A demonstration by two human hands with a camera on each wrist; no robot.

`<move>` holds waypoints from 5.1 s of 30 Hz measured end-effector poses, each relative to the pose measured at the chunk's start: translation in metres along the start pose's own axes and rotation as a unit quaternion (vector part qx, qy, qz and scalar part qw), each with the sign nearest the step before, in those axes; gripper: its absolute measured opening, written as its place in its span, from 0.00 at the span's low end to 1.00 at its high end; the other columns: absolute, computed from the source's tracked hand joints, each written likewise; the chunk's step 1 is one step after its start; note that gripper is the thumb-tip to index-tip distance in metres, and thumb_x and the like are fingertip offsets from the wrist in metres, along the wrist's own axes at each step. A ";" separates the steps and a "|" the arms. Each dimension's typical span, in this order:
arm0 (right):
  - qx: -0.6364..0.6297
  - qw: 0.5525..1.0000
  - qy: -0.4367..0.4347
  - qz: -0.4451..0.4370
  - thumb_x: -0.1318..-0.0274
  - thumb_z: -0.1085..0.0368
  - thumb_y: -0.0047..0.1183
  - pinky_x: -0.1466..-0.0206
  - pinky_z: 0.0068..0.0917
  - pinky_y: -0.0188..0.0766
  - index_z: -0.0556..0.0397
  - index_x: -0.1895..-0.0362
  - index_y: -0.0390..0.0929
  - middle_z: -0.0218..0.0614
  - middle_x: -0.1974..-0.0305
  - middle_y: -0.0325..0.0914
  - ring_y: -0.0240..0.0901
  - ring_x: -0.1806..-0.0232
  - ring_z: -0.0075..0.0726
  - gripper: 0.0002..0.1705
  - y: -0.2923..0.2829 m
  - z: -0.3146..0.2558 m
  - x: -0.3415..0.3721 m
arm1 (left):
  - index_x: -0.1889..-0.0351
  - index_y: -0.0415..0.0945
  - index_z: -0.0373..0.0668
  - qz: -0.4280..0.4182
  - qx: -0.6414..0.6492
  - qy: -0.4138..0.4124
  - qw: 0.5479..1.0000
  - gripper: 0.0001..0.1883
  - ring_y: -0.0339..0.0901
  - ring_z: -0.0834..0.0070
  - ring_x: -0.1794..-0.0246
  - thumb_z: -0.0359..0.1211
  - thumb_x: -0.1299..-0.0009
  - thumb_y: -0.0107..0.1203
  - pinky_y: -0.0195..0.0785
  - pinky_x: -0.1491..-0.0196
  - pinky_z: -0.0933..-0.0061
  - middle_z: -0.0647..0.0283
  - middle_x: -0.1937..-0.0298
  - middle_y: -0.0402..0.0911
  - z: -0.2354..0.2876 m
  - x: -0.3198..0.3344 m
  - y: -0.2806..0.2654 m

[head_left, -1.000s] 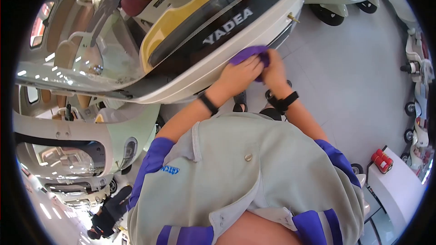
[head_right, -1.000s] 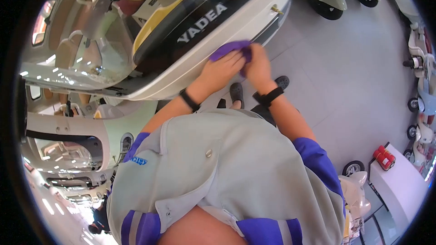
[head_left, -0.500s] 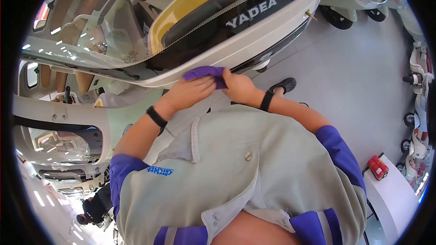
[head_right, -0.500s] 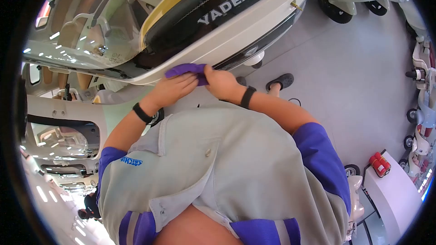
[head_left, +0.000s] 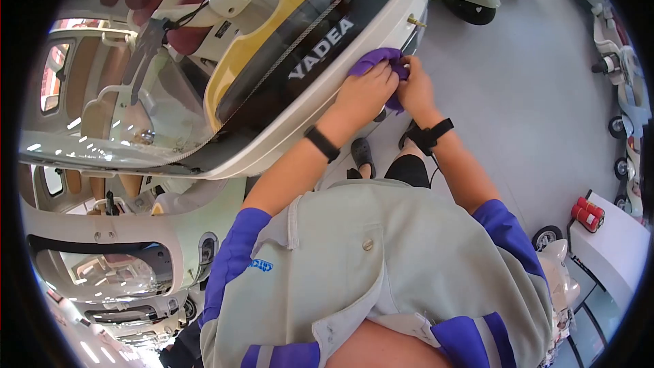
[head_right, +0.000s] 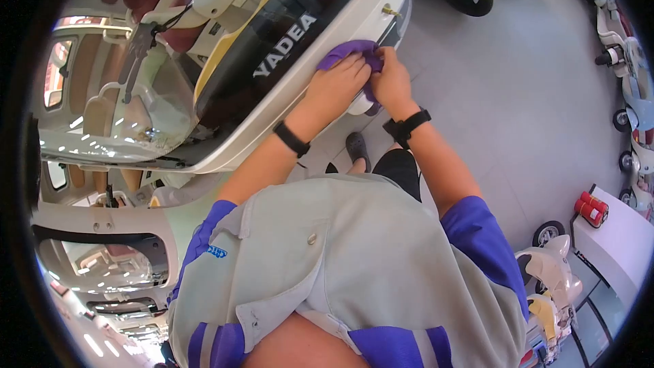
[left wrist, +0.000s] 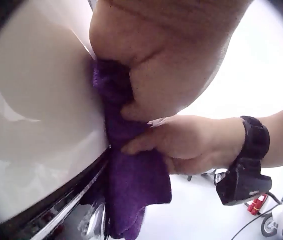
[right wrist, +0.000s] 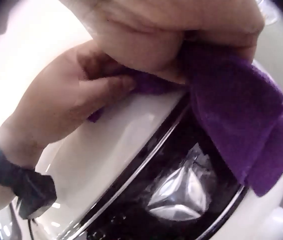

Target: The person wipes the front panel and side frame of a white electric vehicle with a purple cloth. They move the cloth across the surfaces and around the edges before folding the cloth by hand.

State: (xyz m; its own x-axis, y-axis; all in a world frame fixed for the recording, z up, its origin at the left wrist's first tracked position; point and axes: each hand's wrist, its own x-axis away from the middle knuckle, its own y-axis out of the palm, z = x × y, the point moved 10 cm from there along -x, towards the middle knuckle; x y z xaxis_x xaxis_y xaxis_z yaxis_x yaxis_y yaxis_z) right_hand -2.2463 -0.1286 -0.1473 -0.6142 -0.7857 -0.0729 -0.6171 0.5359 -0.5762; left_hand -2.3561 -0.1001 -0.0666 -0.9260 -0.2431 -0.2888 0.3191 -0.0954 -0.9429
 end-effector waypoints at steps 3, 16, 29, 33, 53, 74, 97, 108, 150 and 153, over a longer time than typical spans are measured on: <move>0.025 0.996 0.063 -0.064 0.46 0.69 0.56 0.61 0.58 0.72 0.56 0.46 0.61 0.60 0.68 0.80 0.77 0.61 0.71 0.25 0.026 0.012 0.006 | 0.56 0.76 0.40 -0.039 0.006 0.010 0.999 0.11 0.76 0.63 0.40 0.30 0.36 0.52 0.72 0.43 0.64 0.59 0.50 0.81 0.002 -0.013 0.008; -0.052 0.963 -0.158 -0.213 0.52 0.70 0.55 0.64 0.55 0.74 0.60 0.44 0.59 0.56 0.69 0.79 0.77 0.65 0.67 0.30 0.011 -0.087 -0.017 | 0.48 0.76 0.37 -0.022 -0.029 -0.056 0.998 0.17 0.72 0.57 0.34 0.27 0.35 0.50 0.62 0.32 0.50 0.53 0.41 0.79 -0.007 -0.012 -0.069; -0.022 0.982 -0.187 -0.002 0.41 0.68 0.53 0.54 0.53 0.72 0.51 0.47 0.72 0.56 0.57 0.74 0.73 0.54 0.68 0.17 -0.081 0.020 -0.223 | 0.54 0.76 0.37 -0.014 -0.087 -0.167 0.982 0.12 0.75 0.56 0.39 0.30 0.30 0.46 0.66 0.36 0.56 0.52 0.50 0.83 -0.036 -0.247 0.023; -0.076 0.982 -0.145 -0.090 0.42 0.69 0.53 0.52 0.55 0.72 0.52 0.46 0.68 0.58 0.55 0.73 0.73 0.52 0.71 0.19 -0.053 0.044 -0.179 | 0.61 0.76 0.37 -0.036 -0.019 -0.224 0.974 0.08 0.77 0.53 0.46 0.29 0.31 0.46 0.68 0.43 0.54 0.52 0.55 0.82 -0.017 -0.227 0.025; -0.171 0.985 -0.021 0.033 0.47 0.76 0.45 0.47 0.39 0.73 0.57 0.50 0.75 0.50 0.56 0.81 0.78 0.54 0.53 0.18 -0.294 0.074 -0.312 | 0.48 0.73 0.34 0.307 0.151 -0.116 0.932 0.20 0.71 0.47 0.49 0.20 0.40 0.54 0.65 0.44 0.52 0.48 0.52 0.73 0.033 -0.410 0.038; 0.079 0.907 -0.404 0.088 0.51 0.73 0.58 0.47 0.43 0.73 0.52 0.47 0.76 0.49 0.49 0.71 0.71 0.48 0.60 0.23 -0.304 0.007 -0.560 | 0.47 0.81 0.38 0.498 -0.032 -0.166 0.851 0.20 0.70 0.60 0.49 0.29 0.38 0.58 0.64 0.45 0.60 0.59 0.38 0.77 -0.132 -0.589 0.060; 0.007 0.943 -0.333 0.005 0.53 0.71 0.61 0.57 0.42 0.76 0.44 0.50 0.77 0.41 0.53 0.70 0.75 0.55 0.52 0.23 -0.312 0.051 -0.568 | 0.52 0.81 0.40 0.379 -0.092 -0.044 0.920 0.17 0.69 0.62 0.52 0.32 0.40 0.58 0.61 0.48 0.60 0.63 0.42 0.80 -0.121 -0.595 0.086; 0.064 0.988 -0.143 -0.017 0.52 0.72 0.60 0.56 0.44 0.77 0.42 0.47 0.75 0.42 0.49 0.71 0.76 0.54 0.56 0.25 -0.350 0.192 -0.568 | 0.50 0.81 0.39 0.161 -0.110 0.001 0.981 0.17 0.75 0.72 0.47 0.34 0.36 0.55 0.63 0.50 0.66 0.64 0.43 0.81 -0.049 -0.672 0.170; 0.024 1.000 0.005 0.015 0.46 0.74 0.55 0.49 0.49 0.74 0.45 0.45 0.73 0.54 0.50 0.68 0.73 0.51 0.68 0.23 -0.439 0.266 -0.624 | 0.39 0.71 0.27 -0.019 0.050 0.010 0.998 0.25 0.64 0.52 0.30 0.24 0.36 0.51 0.60 0.30 0.55 0.46 0.32 0.69 -0.004 -0.778 0.217; 0.017 0.999 -0.023 -0.014 0.46 0.74 0.54 0.49 0.50 0.74 0.44 0.43 0.72 0.54 0.49 0.66 0.73 0.51 0.69 0.24 -0.407 0.237 -0.591 | 0.38 0.71 0.28 -0.042 0.068 0.005 0.997 0.28 0.63 0.53 0.28 0.25 0.39 0.54 0.58 0.29 0.55 0.46 0.31 0.69 -0.021 -0.733 0.209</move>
State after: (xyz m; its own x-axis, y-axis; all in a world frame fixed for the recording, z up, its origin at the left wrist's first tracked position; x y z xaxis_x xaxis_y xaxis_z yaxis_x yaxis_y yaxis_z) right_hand -1.5161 0.0443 -0.0630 -0.5726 -0.8146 -0.0927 -0.6164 0.5023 -0.6064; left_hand -1.6152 0.0784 -0.0560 -0.9525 -0.2186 -0.2120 0.2640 -0.2456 -0.9327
